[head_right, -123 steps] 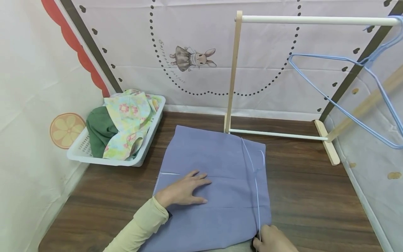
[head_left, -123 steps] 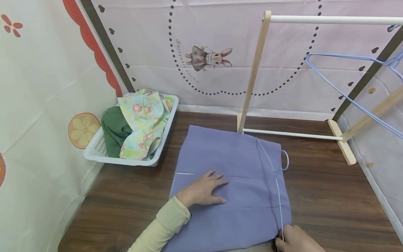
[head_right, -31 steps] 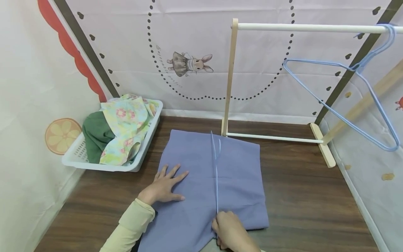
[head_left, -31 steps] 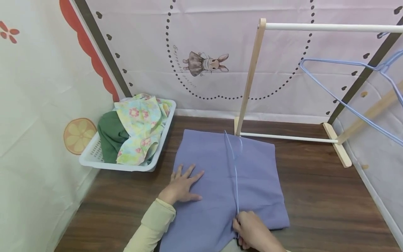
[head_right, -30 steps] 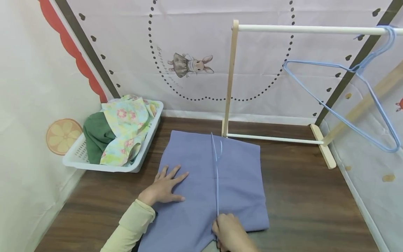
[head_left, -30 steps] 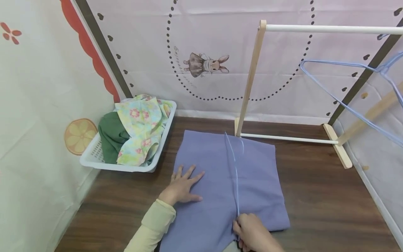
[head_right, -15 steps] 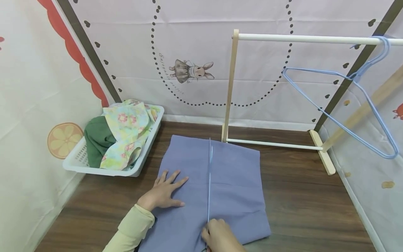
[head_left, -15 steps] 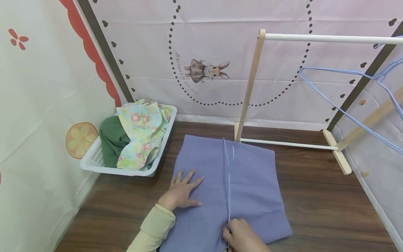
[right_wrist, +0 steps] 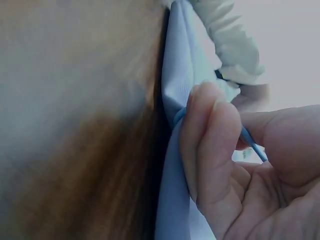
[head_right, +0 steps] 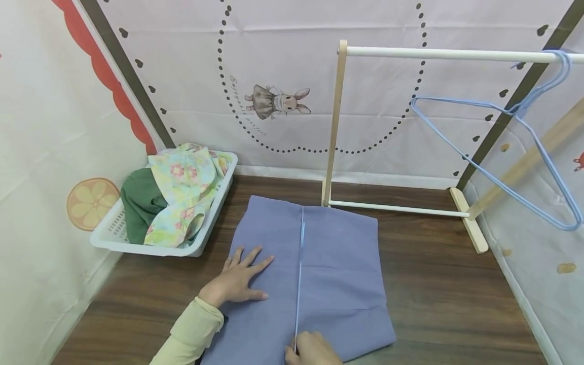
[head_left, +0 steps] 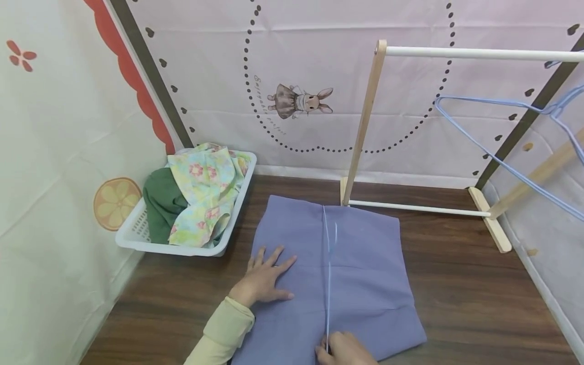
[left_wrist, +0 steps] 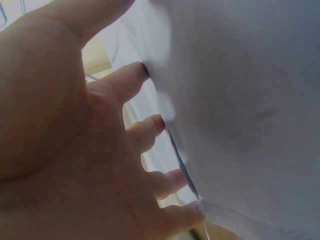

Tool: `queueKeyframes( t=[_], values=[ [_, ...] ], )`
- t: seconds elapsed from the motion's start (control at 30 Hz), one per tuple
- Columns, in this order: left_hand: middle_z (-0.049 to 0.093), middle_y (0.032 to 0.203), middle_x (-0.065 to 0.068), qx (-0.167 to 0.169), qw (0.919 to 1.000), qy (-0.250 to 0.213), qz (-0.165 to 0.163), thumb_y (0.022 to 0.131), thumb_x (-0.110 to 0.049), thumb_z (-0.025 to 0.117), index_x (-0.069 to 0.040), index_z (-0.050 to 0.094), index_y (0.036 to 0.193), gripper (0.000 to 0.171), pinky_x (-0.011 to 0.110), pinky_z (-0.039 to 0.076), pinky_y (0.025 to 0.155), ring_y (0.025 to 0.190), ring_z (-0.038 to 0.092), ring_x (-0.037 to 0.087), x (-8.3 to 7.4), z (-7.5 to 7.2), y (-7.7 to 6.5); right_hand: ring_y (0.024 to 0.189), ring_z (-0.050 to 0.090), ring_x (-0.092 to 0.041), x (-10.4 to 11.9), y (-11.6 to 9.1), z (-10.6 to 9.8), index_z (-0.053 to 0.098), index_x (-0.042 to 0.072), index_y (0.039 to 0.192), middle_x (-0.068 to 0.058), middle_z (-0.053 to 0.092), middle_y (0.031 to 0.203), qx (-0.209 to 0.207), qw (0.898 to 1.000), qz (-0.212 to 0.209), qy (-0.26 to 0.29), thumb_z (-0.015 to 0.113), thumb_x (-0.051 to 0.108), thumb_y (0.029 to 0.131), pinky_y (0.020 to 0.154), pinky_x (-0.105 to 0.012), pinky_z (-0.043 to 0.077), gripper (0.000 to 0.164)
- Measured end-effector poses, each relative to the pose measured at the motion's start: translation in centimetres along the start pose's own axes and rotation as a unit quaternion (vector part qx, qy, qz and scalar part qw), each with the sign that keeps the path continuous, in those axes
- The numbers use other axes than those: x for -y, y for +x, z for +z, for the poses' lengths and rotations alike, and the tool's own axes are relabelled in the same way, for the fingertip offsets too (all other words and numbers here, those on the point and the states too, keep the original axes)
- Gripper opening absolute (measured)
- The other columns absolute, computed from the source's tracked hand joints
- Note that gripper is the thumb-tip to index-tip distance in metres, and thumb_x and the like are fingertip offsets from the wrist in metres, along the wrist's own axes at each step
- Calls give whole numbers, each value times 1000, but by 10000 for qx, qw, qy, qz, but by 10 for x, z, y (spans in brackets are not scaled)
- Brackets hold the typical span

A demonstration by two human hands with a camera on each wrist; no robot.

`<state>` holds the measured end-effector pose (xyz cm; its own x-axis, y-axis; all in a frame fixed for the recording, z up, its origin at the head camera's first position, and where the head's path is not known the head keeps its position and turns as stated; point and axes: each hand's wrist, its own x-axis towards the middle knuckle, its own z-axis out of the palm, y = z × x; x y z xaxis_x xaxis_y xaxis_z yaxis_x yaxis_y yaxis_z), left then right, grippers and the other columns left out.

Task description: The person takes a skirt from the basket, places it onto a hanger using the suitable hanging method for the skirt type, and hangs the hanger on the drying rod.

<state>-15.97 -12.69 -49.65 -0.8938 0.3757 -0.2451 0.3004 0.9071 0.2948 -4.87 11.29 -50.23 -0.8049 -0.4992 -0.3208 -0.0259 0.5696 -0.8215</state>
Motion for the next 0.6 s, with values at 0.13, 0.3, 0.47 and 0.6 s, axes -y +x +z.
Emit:
queueKeyframes(
  t=[0.13, 0.3, 0.47, 0.6],
  values=[
    [16, 160, 12, -12, 10000, 34, -9, 79, -58, 72, -28, 36, 151, 86, 69, 12, 106, 140, 3, 52, 0, 0, 0, 37, 30, -4, 1, 9, -3, 42, 19, 51, 11, 35, 42, 13, 9999, 42, 107, 61, 16, 92, 37, -21, 26, 45],
    [18, 159, 12, -85, 9999, 79, 68, 79, -58, 72, -27, 36, 151, 86, 69, 13, 106, 140, 4, 53, 0, -1, 0, 39, 40, -5, 0, 9, -4, 51, 17, 56, 9, 44, 46, 33, 10000, -54, 64, 63, 25, 94, 38, -23, 32, 40],
    [19, 159, 13, -69, 9999, 109, 114, 80, -58, 71, -27, 36, 151, 85, 70, 17, 104, 139, 6, 54, 1, -2, 1, 41, 46, -5, 0, 5, -5, 52, 16, 61, 9, 48, 48, -113, 9986, -418, 293, 58, 30, 98, 40, -23, 37, 41],
    [22, 158, 13, -68, 9999, 48, 140, 81, -55, 71, -23, 40, 150, 82, 70, 21, 102, 138, 9, 55, 1, -4, 0, 41, 48, -3, 7, 1, -8, 53, 15, 62, 12, 48, 49, -246, 9969, -659, 353, 54, 31, 100, 41, -21, 39, 41]
  ],
)
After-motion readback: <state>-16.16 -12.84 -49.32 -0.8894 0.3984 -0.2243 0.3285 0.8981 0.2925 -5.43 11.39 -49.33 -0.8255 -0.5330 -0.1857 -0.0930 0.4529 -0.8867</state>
